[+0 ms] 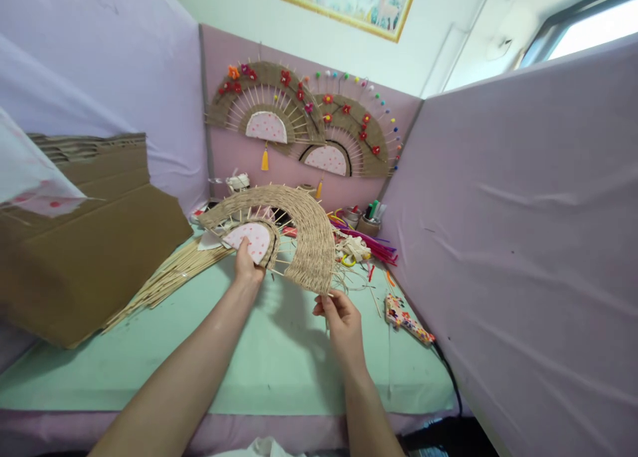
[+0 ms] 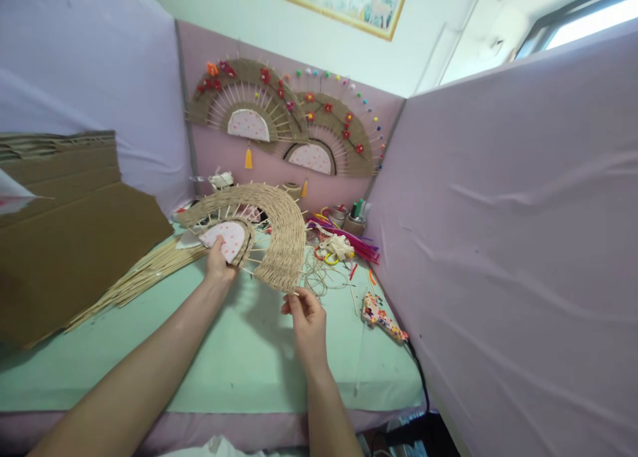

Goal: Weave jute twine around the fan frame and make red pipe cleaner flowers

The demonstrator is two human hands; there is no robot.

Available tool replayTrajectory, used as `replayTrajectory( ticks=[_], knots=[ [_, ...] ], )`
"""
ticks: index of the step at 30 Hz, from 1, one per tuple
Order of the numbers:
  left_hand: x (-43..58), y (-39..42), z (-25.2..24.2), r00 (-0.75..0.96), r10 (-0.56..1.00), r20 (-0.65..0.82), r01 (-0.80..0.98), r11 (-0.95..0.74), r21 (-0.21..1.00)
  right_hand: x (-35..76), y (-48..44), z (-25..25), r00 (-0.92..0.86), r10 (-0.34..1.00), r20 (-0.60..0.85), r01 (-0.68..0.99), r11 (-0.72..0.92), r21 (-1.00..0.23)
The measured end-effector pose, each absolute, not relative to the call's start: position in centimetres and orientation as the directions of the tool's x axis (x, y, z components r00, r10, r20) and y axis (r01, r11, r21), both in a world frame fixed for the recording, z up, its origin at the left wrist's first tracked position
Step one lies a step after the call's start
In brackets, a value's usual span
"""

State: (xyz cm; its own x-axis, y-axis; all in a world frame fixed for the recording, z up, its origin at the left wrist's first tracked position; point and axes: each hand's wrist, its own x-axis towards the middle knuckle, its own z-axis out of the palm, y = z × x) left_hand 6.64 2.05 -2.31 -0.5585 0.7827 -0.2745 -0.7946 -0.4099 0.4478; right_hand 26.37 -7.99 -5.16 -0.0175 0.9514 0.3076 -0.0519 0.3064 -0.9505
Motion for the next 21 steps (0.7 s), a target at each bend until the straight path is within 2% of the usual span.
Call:
replayTrajectory(
  ticks=[5,9,14,17,21],
  knots=[
    [6.2,1.8,-2.4,-0.494,0.838,-0.232,-0.824,-0.365,0.434,25.9,-8.0,-5.3,-0.081,0.935,0.347,-0.011,0.347,-0.938],
    [6.1,1.5,-2.5,-0.307,0.938,-0.163,-0.890,-0.223,0.398,25.8,-7.8,-5.8,0.045,0.938,0.344,-0.045,0.346,-0.937],
    [6.7,1.1,-2.9,-0.080,0.995,-0.057,-0.954,-0.060,0.293,26.2,-6.2,-6.1,0.187,0.969,0.164,-0.275,0.212,-0.938],
    [7.6,0.6,-3.0,0.064,0.993,0.100,-0.963,0.035,0.266,26.3,-5.0,-6.0,0.234,0.969,0.077,-0.471,0.183,-0.863],
    [8.3,-0.1,-3.2,0.201,0.945,0.257,-0.948,0.121,0.295,26.5,-3.7,-5.8,0.256,0.967,0.014,-0.659,0.185,-0.729]
  ],
)
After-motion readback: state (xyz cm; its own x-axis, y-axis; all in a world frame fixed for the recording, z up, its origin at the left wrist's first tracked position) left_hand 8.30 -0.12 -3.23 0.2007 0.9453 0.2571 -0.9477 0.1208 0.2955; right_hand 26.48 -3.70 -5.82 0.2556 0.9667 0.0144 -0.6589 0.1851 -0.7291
